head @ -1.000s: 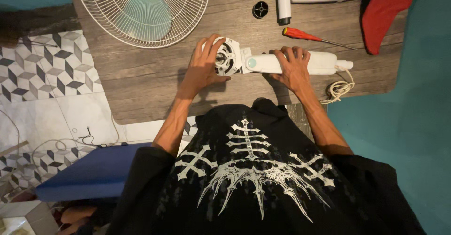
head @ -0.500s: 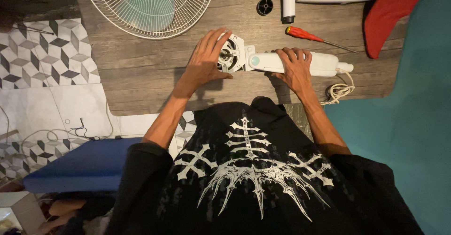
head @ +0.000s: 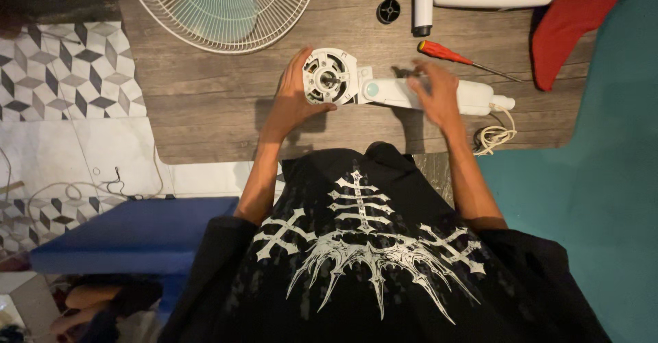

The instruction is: The person disassembles an electric fan by removing the front grille, then uses a screwdriver to loosen screws on the fan head. They remove the fan blade and motor housing, exposing the internal motor and wiring.

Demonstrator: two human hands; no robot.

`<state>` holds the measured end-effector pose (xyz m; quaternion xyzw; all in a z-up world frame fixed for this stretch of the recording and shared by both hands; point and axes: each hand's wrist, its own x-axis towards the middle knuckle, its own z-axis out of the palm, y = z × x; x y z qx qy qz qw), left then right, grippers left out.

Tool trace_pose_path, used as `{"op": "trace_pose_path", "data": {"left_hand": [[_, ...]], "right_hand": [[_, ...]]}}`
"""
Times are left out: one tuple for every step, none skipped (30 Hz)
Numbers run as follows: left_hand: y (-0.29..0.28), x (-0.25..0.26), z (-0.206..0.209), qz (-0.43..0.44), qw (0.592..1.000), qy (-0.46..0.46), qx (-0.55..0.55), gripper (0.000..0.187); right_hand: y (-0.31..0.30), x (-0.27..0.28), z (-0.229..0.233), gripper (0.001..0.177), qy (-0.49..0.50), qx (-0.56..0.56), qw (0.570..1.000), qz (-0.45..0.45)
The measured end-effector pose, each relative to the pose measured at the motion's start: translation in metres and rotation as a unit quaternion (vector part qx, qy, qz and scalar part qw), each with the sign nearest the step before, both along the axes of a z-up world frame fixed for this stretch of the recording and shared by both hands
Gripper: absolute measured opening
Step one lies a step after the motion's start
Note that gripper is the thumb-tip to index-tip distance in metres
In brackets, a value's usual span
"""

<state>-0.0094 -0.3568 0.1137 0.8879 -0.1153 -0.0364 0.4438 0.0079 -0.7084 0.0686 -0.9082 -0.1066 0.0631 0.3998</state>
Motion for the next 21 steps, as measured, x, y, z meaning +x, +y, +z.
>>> {"op": "trace_pose_path", "data": {"left_hand": [[0.000,-0.001,-0.001,0.003,1.000,0.009,0.003,0.120],[0.001,-0.003,-0.002,0.006,1.000,0.019,0.005,0.121],[0.001,-0.004,-0.002,0.006,1.000,0.019,0.001,0.120],[0.001,-0.004,-0.001,0.006,1.000,0.019,-0.003,0.120],[0.001,-0.005,0.000,0.007,1.000,0.019,-0.006,0.119],[0.001,-0.005,0.000,0.007,1.000,0.017,-0.011,0.119],[0.001,-0.005,0.001,0.008,1.000,0.017,-0.016,0.119],[0.000,-0.006,0.002,0.010,1.000,0.017,-0.021,0.119],[0.000,-0.005,0.002,0.017,0.999,0.034,-0.029,0.119],[-0.001,-0.004,0.002,0.024,0.998,0.050,-0.038,0.119],[-0.001,-0.005,0.003,0.030,0.996,0.069,-0.047,0.119],[-0.001,-0.006,0.003,0.034,0.996,0.072,-0.049,0.119],[-0.002,-0.006,0.003,0.034,0.995,0.074,-0.051,0.119],[-0.003,-0.006,0.003,0.035,0.995,0.077,-0.054,0.119],[-0.003,-0.005,0.004,0.038,0.994,0.085,-0.055,0.119],[-0.003,-0.004,0.005,0.042,0.993,0.094,-0.056,0.119],[-0.004,-0.006,0.005,0.046,0.992,0.104,-0.058,0.119],[-0.004,-0.006,0.004,0.041,0.993,0.091,-0.061,0.118],[-0.003,-0.006,0.004,0.036,0.994,0.077,-0.063,0.117],[-0.003,-0.006,0.004,0.030,0.995,0.064,-0.066,0.115],[-0.003,-0.007,0.005,0.031,0.995,0.064,-0.065,0.115]], "right_hand": [[-0.004,0.006,-0.005,0.044,0.022,0.016,0.999,-0.030],[-0.012,0.013,-0.011,0.043,0.044,0.032,0.997,-0.061],[-0.018,0.022,-0.017,0.043,0.064,0.046,0.993,-0.093],[-0.021,0.029,-0.026,0.041,0.054,0.031,0.994,-0.085],[-0.026,0.036,-0.034,0.039,0.043,0.017,0.996,-0.076],[-0.030,0.042,-0.043,0.037,0.033,0.002,0.997,-0.067],[-0.035,0.044,-0.052,0.040,-0.012,-0.041,0.997,-0.063],[-0.038,0.045,-0.061,0.043,-0.057,-0.083,0.993,-0.059],[-0.042,0.049,-0.071,0.046,-0.104,-0.124,0.985,-0.054],[-0.046,0.054,-0.079,0.047,-0.087,-0.140,0.984,-0.061],[-0.052,0.056,-0.087,0.048,-0.069,-0.157,0.983,-0.070],[-0.056,0.057,-0.094,0.049,-0.050,-0.174,0.980,-0.078],[-0.059,0.059,-0.101,0.048,-0.005,-0.178,0.981,-0.077],[-0.061,0.061,-0.107,0.047,0.039,-0.181,0.980,-0.076],[-0.062,0.067,-0.112,0.046,0.081,-0.183,0.977,-0.074],[-0.062,0.072,-0.116,0.048,0.074,-0.191,0.976,-0.072],[-0.062,0.075,-0.119,0.050,0.069,-0.199,0.975,-0.069],[-0.061,0.076,-0.121,0.052,0.063,-0.207,0.974,-0.066],[-0.059,0.077,-0.123,0.050,0.054,-0.218,0.973,-0.061],[-0.058,0.079,-0.123,0.049,0.045,-0.227,0.971,-0.056],[-0.056,0.080,-0.122,0.047,0.036,-0.237,0.970,-0.051]]}}
